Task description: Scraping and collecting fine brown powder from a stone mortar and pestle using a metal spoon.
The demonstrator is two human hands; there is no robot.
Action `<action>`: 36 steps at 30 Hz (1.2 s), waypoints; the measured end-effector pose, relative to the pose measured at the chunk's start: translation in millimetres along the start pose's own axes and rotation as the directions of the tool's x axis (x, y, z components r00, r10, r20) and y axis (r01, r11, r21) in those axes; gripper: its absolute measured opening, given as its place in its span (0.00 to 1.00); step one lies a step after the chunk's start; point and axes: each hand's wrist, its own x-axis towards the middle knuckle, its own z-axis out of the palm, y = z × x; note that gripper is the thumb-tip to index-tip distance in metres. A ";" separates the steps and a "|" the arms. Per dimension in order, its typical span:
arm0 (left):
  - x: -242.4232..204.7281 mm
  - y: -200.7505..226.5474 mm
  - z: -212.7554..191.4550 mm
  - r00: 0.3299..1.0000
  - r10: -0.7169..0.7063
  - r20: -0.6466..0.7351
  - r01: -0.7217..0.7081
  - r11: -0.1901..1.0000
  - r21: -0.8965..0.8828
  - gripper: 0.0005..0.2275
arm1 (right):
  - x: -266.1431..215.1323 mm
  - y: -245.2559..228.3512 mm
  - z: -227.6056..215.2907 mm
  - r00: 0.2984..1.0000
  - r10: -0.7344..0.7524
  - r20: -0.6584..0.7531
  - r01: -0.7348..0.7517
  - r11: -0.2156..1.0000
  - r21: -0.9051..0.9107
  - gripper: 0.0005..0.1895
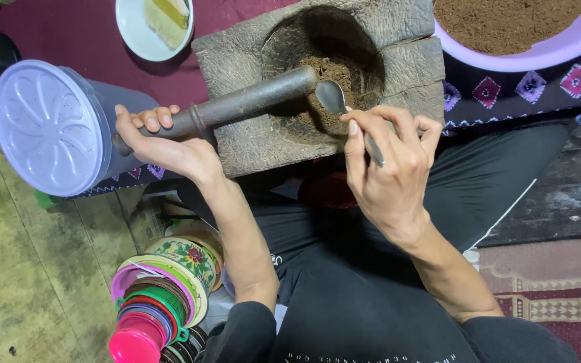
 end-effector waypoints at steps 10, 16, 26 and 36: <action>-2.7 1.0 -0.7 1.000 0.001 -0.028 -0.002 1.000 -0.020 0.13 | 3.8 -14.4 5.9 0.998 -0.065 0.022 0.067 0.986 -0.155 0.07; -6.8 3.5 1.4 0.998 -0.017 -0.057 0.014 0.999 -0.042 0.13 | 11.9 -13.0 13.6 0.994 -0.106 -0.022 0.099 0.974 -0.204 0.04; -1.0 1.3 -11.3 0.999 -0.013 0.033 0.012 1.000 0.026 0.14 | 2.7 17.9 1.5 0.997 -0.079 0.021 0.082 0.981 -0.178 0.08; -8.0 -5.7 4.6 0.999 0.030 -0.038 -0.029 0.999 0.032 0.09 | -15.8 15.4 -0.8 0.994 -0.107 -0.009 0.106 0.994 -0.035 0.12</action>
